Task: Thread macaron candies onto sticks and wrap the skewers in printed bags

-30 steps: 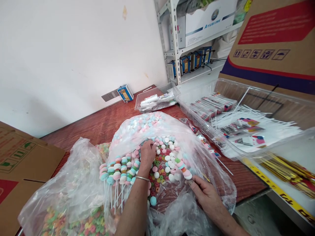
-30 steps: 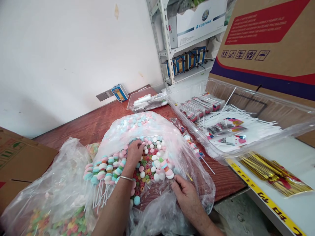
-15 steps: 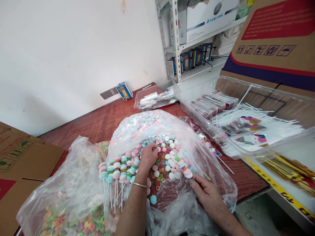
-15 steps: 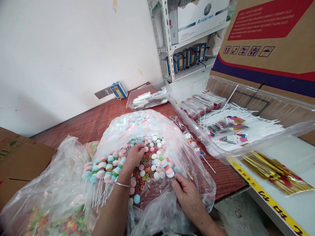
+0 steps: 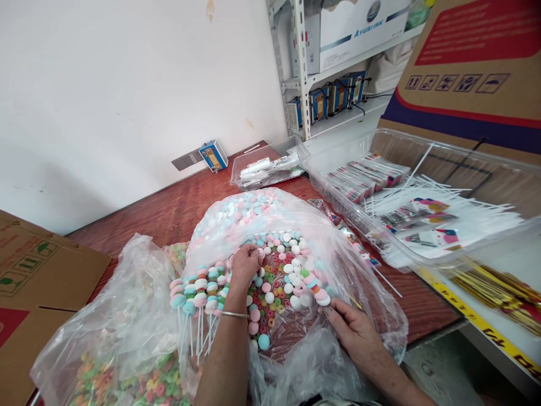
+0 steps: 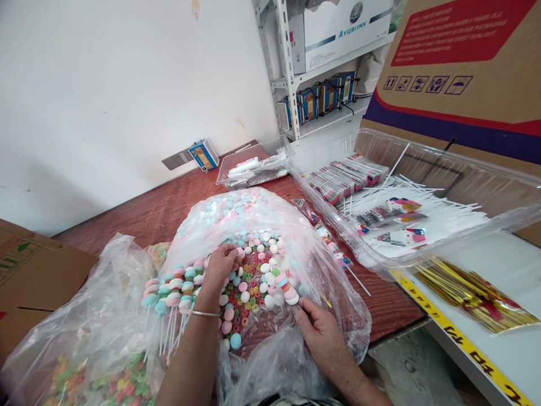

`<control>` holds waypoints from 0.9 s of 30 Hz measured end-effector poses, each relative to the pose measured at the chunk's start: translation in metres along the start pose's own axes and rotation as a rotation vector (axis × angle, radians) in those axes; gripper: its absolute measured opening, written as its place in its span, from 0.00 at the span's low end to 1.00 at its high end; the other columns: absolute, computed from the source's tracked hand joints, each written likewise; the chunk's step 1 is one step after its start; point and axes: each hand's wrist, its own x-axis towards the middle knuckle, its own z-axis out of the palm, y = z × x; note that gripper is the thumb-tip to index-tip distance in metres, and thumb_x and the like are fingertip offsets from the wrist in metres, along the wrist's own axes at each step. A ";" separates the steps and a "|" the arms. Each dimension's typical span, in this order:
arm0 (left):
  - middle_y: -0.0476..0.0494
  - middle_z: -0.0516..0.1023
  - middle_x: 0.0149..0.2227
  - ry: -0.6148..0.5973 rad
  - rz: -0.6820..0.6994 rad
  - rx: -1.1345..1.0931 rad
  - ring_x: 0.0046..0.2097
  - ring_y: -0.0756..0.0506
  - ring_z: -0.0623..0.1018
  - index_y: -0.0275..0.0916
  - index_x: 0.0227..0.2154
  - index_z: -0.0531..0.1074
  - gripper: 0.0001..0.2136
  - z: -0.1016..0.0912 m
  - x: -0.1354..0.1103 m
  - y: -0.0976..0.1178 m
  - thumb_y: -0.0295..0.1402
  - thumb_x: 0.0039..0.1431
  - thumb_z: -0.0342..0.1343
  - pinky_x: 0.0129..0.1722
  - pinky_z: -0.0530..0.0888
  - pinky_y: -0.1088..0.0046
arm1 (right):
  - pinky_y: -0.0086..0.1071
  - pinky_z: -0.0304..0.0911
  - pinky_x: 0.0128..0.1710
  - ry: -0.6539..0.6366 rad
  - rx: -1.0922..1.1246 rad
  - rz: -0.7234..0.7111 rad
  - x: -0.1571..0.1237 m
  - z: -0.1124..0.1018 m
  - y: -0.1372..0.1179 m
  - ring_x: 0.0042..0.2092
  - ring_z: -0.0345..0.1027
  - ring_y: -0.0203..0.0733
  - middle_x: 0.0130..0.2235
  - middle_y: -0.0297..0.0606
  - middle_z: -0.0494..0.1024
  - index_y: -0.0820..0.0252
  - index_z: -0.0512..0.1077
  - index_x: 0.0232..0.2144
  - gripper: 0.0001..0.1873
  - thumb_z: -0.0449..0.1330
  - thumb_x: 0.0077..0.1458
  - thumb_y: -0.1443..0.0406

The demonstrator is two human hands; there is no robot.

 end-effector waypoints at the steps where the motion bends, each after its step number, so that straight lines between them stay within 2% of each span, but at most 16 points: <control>1: 0.46 0.78 0.26 -0.006 -0.008 -0.020 0.28 0.47 0.77 0.37 0.38 0.73 0.10 0.000 -0.001 0.001 0.34 0.59 0.50 0.29 0.73 0.72 | 0.30 0.57 0.32 -0.003 0.000 -0.001 0.000 0.000 0.000 0.31 0.60 0.40 0.27 0.32 0.67 0.58 0.66 0.26 0.18 0.50 0.61 0.53; 7: 0.43 0.80 0.32 -0.034 -0.026 -0.070 0.33 0.47 0.80 0.36 0.39 0.72 0.09 0.001 -0.001 0.004 0.32 0.59 0.50 0.32 0.76 0.72 | 0.30 0.57 0.33 0.005 -0.002 -0.001 0.002 0.000 0.000 0.32 0.60 0.40 0.27 0.32 0.67 0.58 0.66 0.26 0.17 0.50 0.61 0.53; 11: 0.43 0.80 0.34 -0.030 0.031 -0.007 0.35 0.46 0.79 0.37 0.40 0.73 0.10 -0.002 -0.004 0.008 0.33 0.58 0.51 0.32 0.74 0.72 | 0.29 0.56 0.31 0.010 -0.006 -0.004 0.002 0.001 -0.002 0.31 0.59 0.39 0.26 0.31 0.65 0.58 0.66 0.26 0.17 0.51 0.61 0.54; 15: 0.47 0.79 0.29 -0.101 0.119 0.079 0.31 0.46 0.78 0.39 0.40 0.74 0.10 0.002 -0.015 0.019 0.34 0.59 0.50 0.30 0.72 0.73 | 0.30 0.57 0.32 0.005 -0.014 -0.013 0.002 0.000 -0.004 0.31 0.60 0.39 0.26 0.31 0.67 0.58 0.67 0.26 0.18 0.50 0.61 0.54; 18: 0.48 0.78 0.27 -0.148 0.168 0.166 0.31 0.46 0.77 0.40 0.36 0.75 0.08 0.011 -0.020 0.025 0.32 0.57 0.52 0.32 0.70 0.72 | 0.30 0.58 0.33 -0.002 -0.009 -0.014 0.002 -0.001 -0.005 0.32 0.62 0.40 0.27 0.32 0.70 0.58 0.67 0.26 0.18 0.50 0.60 0.54; 22: 0.43 0.80 0.33 -0.083 0.178 0.283 0.39 0.42 0.78 0.40 0.36 0.76 0.08 0.015 -0.019 0.023 0.29 0.57 0.52 0.38 0.70 0.69 | 0.31 0.59 0.33 -0.005 0.005 -0.001 0.002 -0.002 -0.008 0.32 0.64 0.41 0.29 0.34 0.72 0.58 0.67 0.26 0.18 0.50 0.60 0.53; 27: 0.40 0.81 0.38 0.056 0.147 0.367 0.43 0.39 0.77 0.40 0.39 0.75 0.09 0.002 -0.013 0.017 0.30 0.59 0.51 0.42 0.69 0.65 | 0.31 0.60 0.34 0.002 0.012 -0.007 0.000 -0.003 -0.008 0.33 0.66 0.43 0.28 0.33 0.72 0.58 0.69 0.27 0.17 0.51 0.60 0.54</control>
